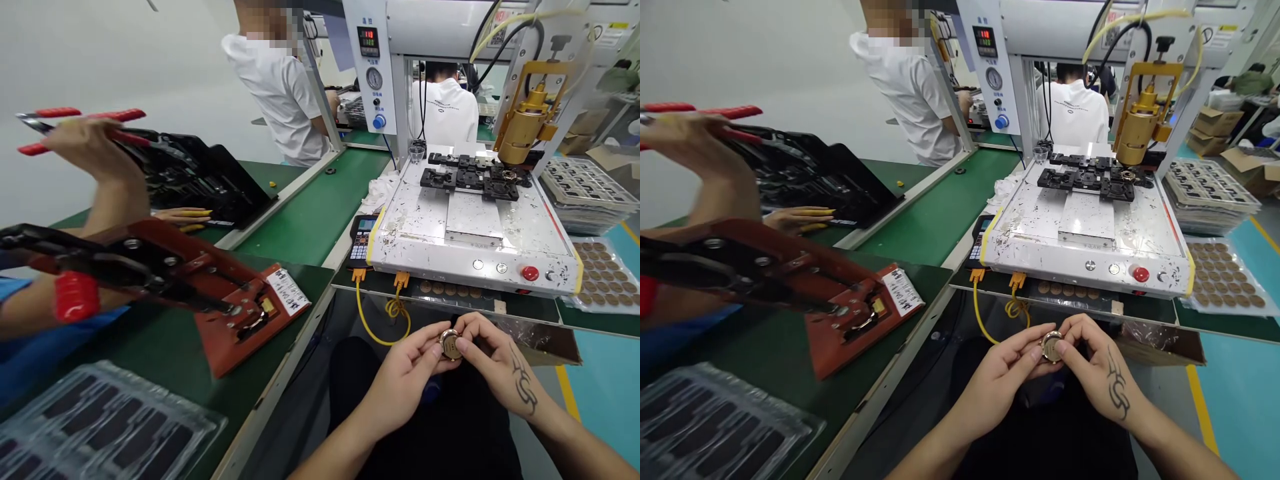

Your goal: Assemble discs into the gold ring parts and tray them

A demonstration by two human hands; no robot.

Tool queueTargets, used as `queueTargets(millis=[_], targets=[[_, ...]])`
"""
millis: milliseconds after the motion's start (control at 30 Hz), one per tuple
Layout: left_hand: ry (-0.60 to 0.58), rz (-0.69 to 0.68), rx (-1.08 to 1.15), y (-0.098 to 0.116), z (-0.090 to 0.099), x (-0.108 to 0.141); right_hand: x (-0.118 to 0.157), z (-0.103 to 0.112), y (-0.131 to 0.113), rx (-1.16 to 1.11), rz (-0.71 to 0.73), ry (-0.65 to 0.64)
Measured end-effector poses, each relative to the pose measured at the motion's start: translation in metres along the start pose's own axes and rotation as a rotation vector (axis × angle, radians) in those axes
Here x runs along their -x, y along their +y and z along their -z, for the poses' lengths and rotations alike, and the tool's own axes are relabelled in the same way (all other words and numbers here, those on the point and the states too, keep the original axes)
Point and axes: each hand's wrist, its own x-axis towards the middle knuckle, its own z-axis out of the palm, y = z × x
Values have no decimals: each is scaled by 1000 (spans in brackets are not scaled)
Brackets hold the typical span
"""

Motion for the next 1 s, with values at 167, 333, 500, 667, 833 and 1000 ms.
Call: queueTargets(millis=[167, 333, 500, 667, 833, 1000], targets=[[4, -1, 1, -2, -2, 0, 1, -2, 5, -36, 17, 23], [29, -17, -6, -6, -7, 1, 3, -3, 8, 28, 24, 59], [45, -41, -57, -14, -8, 2, 4, -5, 9, 96, 48, 86], [98, -115, -219, -23, -7, 2, 5, -7, 17, 248, 125, 130], [49, -180, -515, -14, -1, 3, 0, 0, 20, 355, 150, 57], [7, -219, -770, 19, 6, 3, -13, -1, 11, 286, 250, -98]])
